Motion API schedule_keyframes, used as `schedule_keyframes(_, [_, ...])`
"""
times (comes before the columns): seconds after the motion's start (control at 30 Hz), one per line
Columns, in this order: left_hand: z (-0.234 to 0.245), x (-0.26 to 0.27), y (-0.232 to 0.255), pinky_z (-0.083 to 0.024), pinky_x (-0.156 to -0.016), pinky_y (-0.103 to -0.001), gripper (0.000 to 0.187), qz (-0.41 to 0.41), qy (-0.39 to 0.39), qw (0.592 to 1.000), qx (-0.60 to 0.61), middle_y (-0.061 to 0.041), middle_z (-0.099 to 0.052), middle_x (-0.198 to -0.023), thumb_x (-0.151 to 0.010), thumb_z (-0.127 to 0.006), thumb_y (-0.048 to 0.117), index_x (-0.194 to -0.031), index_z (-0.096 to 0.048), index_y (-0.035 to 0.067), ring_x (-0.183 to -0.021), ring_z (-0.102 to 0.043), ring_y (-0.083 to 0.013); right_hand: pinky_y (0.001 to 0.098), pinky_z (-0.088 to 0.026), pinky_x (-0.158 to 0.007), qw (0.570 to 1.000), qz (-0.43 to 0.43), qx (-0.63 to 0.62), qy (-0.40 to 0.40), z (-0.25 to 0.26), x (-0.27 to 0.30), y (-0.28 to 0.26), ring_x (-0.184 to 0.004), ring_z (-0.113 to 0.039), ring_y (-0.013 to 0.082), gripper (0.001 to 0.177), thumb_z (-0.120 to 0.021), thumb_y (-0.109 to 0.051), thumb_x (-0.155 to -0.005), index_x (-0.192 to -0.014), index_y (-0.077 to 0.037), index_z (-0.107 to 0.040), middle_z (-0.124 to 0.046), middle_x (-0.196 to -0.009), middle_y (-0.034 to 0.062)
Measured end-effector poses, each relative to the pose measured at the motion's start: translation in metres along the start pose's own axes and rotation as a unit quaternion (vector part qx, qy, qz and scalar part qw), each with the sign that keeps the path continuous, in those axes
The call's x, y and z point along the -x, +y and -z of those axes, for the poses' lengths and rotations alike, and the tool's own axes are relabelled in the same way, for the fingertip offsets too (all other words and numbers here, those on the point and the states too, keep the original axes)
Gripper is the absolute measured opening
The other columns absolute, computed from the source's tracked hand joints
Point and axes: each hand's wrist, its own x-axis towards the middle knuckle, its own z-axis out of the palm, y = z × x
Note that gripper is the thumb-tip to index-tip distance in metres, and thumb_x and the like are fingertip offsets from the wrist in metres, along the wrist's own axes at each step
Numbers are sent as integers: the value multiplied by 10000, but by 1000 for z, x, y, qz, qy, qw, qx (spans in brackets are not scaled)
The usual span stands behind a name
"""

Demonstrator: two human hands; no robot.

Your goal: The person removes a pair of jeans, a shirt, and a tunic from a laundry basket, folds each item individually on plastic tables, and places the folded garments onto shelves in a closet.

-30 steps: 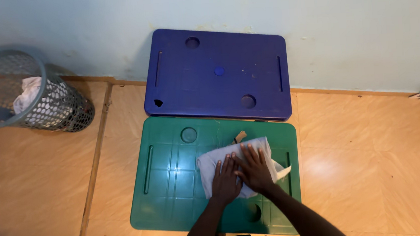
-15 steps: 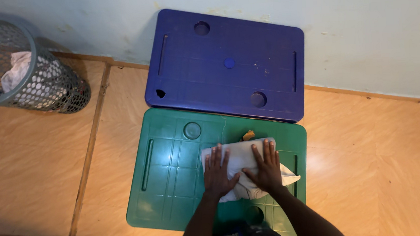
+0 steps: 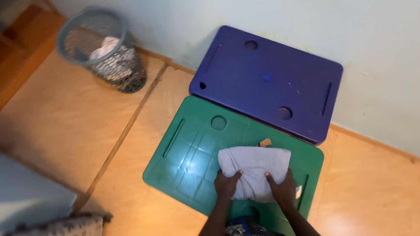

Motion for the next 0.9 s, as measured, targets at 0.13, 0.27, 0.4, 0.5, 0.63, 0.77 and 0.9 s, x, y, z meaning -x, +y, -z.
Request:
schedule_keyframes(0.13, [11, 11, -10, -595, -959, -421, 981, 121, -58, 991, 12, -251, -704, -1232, -675, -933, 553, -1307, -585, -113, -1102, -723, -344, 496, -564, -974, 959, -52, -165, -226, 36, -17, 25, -1148, -691, 397, 995, -836, -491, -741, -1454, 104, -476, -660, -1325, 279])
schedule_keyframes(0.27, [10, 77, -46, -576, -973, -441, 874, 126, -60, 965, 222, -213, -720, -1265, -714, -844, 525, -1322, -629, -64, -1113, -729, -343, 537, -588, -956, 859, -132, -219, -443, 80, -22, 20, -1142, -704, 439, 861, -743, -456, -823, -1441, 89, -491, -664, -1334, 302])
schedule_keyframes(0.4, [24, 154, -80, -566, -987, -430, 829, 117, -45, 912, 391, -220, -706, -1292, -788, -754, 540, -1369, -623, -36, -1127, -716, -362, 554, -580, -927, 824, -91, -187, -528, 87, 8, -3, -1135, -694, 427, 799, -706, -428, -827, -1444, 35, -498, -668, -1343, 269])
schedule_keyframes(0.5, [58, 217, -103, -587, -988, -437, 800, 94, -5, 872, 481, -231, -705, -1306, -825, -722, 536, -1385, -603, -23, -1143, -726, -367, 537, -585, -946, 804, -33, -133, -579, 68, 41, -33, -1160, -700, 421, 804, -710, -405, -855, -1466, 62, -476, -663, -1367, 283])
schedule_keyframes(0.63, [128, 291, -127, -602, -953, -479, 757, 65, 77, 824, 558, -232, -709, -1284, -840, -687, 508, -1381, -578, -11, -1143, -724, -382, 552, -587, -942, 774, 48, -68, -628, 26, 124, -85, -1171, -692, 407, 788, -696, -371, -854, -1492, 10, -432, -653, -1373, 255])
schedule_keyframes(0.77, [205, 362, -159, -608, -943, -466, 769, -22, 175, 789, 589, -246, -727, -1248, -864, -674, 511, -1356, -596, -75, -1118, -731, -374, 505, -584, -960, 710, 133, -64, -689, -22, 220, -135, -1210, -664, 321, 738, -690, -326, -850, -1482, -61, -417, -631, -1387, 157])
schedule_keyframes(0.9, [276, 420, -194, -563, -1023, -407, 768, -94, 292, 724, 618, -178, -714, -1304, -868, -686, 505, -1394, -579, -45, -1175, -713, -280, 502, -530, -989, 612, 132, -45, -779, -84, 320, -182, -1246, -620, 320, 751, -680, -385, -871, -1491, -33, -445, -616, -1413, 154])
